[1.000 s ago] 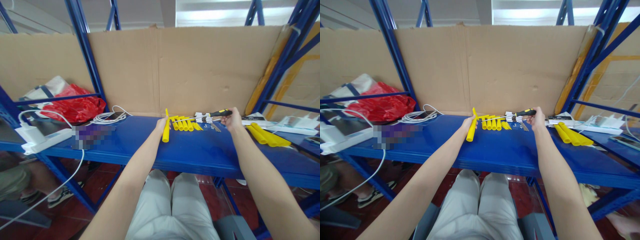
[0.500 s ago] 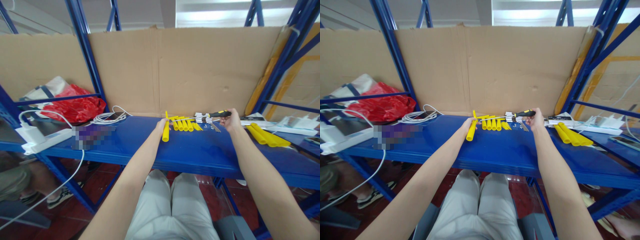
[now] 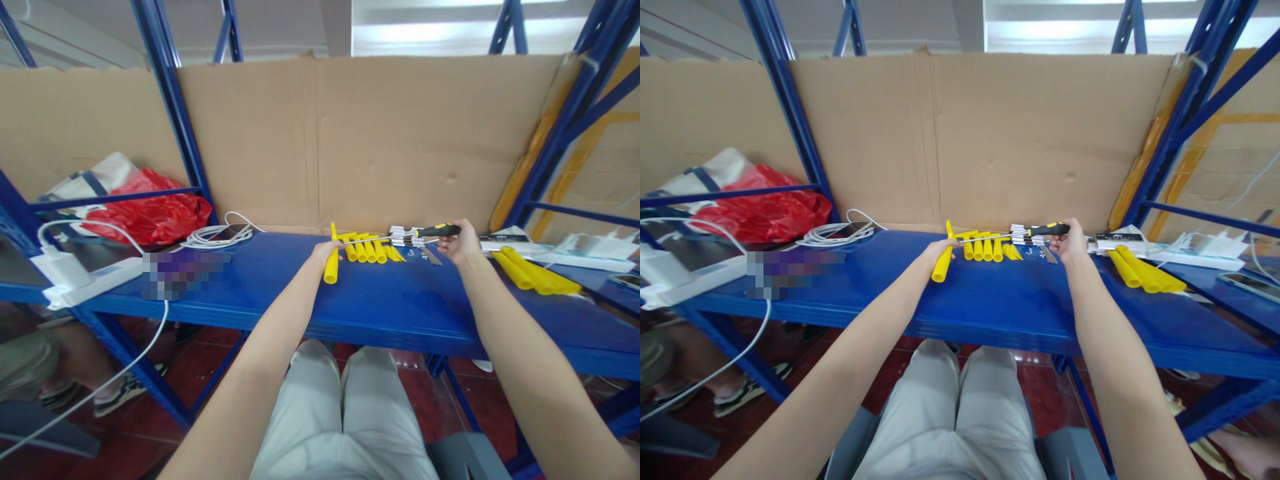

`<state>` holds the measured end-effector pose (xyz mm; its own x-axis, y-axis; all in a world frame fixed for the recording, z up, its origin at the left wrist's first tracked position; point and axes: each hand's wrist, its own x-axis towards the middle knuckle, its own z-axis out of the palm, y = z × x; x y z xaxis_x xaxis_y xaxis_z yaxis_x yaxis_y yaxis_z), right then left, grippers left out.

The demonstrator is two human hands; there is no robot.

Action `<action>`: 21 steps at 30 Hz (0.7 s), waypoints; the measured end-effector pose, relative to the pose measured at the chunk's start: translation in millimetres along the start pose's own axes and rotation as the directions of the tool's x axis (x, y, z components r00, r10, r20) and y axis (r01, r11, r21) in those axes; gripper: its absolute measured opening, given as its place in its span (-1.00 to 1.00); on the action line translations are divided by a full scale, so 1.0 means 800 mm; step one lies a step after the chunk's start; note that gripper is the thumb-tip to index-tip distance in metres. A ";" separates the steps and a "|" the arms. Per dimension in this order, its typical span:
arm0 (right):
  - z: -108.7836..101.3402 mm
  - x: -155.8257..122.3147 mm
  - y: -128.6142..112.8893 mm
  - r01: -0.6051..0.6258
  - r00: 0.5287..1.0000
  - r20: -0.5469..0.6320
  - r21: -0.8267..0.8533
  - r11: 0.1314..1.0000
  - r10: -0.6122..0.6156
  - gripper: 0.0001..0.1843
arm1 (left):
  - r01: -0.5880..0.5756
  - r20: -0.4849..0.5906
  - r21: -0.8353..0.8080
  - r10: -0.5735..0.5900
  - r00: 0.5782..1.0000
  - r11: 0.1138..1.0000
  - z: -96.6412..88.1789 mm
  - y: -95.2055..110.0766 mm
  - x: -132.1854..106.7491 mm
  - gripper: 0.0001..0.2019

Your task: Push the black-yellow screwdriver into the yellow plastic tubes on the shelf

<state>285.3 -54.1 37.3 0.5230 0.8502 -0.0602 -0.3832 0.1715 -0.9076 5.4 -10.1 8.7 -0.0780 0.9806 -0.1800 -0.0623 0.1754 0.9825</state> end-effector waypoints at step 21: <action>-0.010 0.018 0.004 0.010 0.995 0.095 -0.008 1.000 -0.009 -0.80 | -0.107 0.009 -0.036 0.107 0.994 0.994 0.000 -0.006 0.012 -0.83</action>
<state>297.6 -45.0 30.2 0.4522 0.8919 -0.0120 -0.3714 0.1760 -0.9116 4.5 -1.2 2.5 -0.0755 0.9945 -0.0731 -0.0897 0.0662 0.9938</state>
